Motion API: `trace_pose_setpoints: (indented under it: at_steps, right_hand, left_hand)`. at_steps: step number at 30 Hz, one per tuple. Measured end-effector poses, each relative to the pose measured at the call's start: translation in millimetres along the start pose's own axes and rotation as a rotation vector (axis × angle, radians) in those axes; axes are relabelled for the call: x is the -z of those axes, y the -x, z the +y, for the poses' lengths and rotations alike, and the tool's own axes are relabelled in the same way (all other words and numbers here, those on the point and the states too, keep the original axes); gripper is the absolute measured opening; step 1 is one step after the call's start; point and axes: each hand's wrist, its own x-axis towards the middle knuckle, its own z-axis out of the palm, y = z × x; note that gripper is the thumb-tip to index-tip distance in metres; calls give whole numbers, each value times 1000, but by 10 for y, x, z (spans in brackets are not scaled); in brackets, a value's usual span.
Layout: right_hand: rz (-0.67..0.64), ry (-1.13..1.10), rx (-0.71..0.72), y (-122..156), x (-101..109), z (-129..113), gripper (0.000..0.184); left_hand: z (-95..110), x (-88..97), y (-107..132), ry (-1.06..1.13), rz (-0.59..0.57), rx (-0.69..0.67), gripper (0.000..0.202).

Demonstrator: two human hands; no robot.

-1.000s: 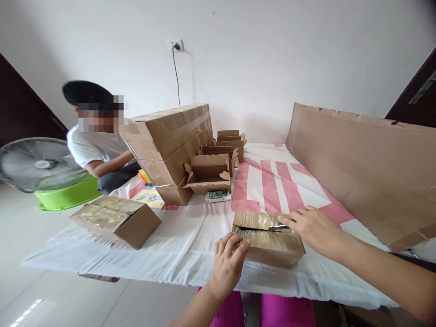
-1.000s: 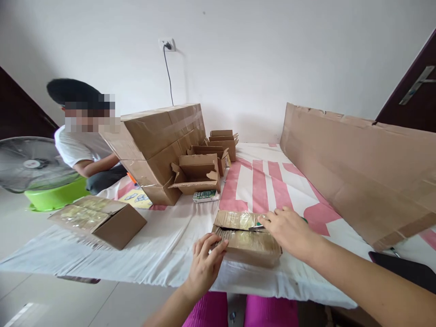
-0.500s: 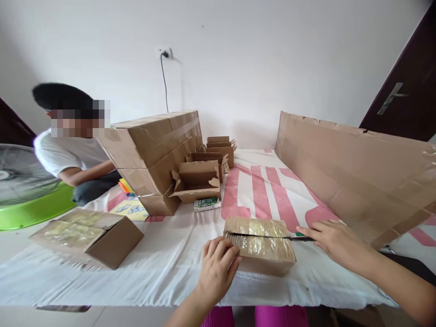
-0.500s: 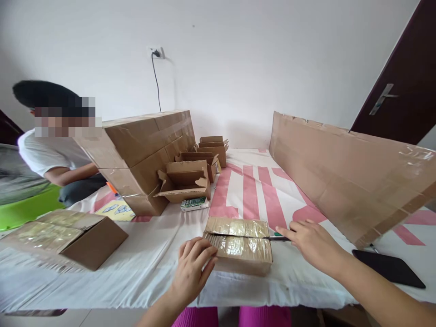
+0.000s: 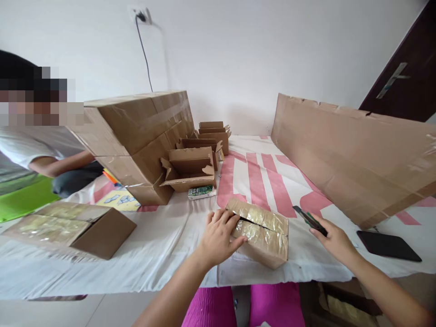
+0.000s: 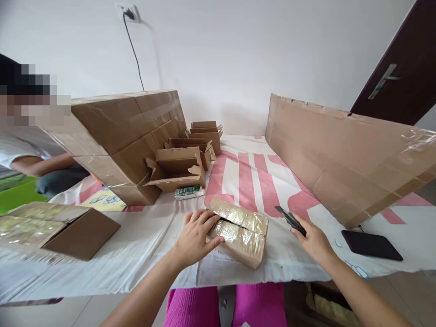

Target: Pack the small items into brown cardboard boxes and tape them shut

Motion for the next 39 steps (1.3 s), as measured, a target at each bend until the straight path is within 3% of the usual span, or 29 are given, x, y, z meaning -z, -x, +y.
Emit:
trace_pose_setpoints:
  at_steps: [4, 7, 9, 12, 16, 19, 24, 28, 31, 35, 39]
  right_hand:
    - [-208, 197, -6, 132, -355, 155, 39]
    - [-213, 256, 106, 33, -324, 53, 31]
    - [-60, 182, 135, -109, -169, -194, 27]
    - [125, -74, 172, -295, 91, -823, 24]
    - [-55, -149, 498, -382, 123, -1668, 27]
    - [-124, -13, 631, -424, -81, -1947, 28]
    - [-178, 114, 649, -513, -282, -1948, 18]
    - [-194, 19, 564, -521, -240, -1935, 15]
    - [-184, -56, 464, -482, -203, -1957, 24]
    - [-150, 18, 360, -423, -181, -2003, 10]
    - [-166, 65, 298, -394, -174, -2025, 9]
  left_hand:
    - [-45, 147, -24, 91, -8, -14, 57]
    - [-61, 216, -29, 212, -17, 8, 34]
    - [-64, 214, -33, 301, -14, 36, 18]
    - [-57, 150, -47, 404, 12, 112, 5]
    - [-28, 47, -55, 439, 81, 175, 1]
    - [-6, 5, -48, 426, 113, 186, 2]
    - [18, -12, -44, 358, 86, 204, 6]
    - [22, -14, -30, 370, 109, 211, 7]
    - [26, -15, -5, 393, 139, 196, 7]
    - [64, -13, 30, 377, 162, 183, 7]
    - [147, 26, 71, 347, 161, 229, 7]
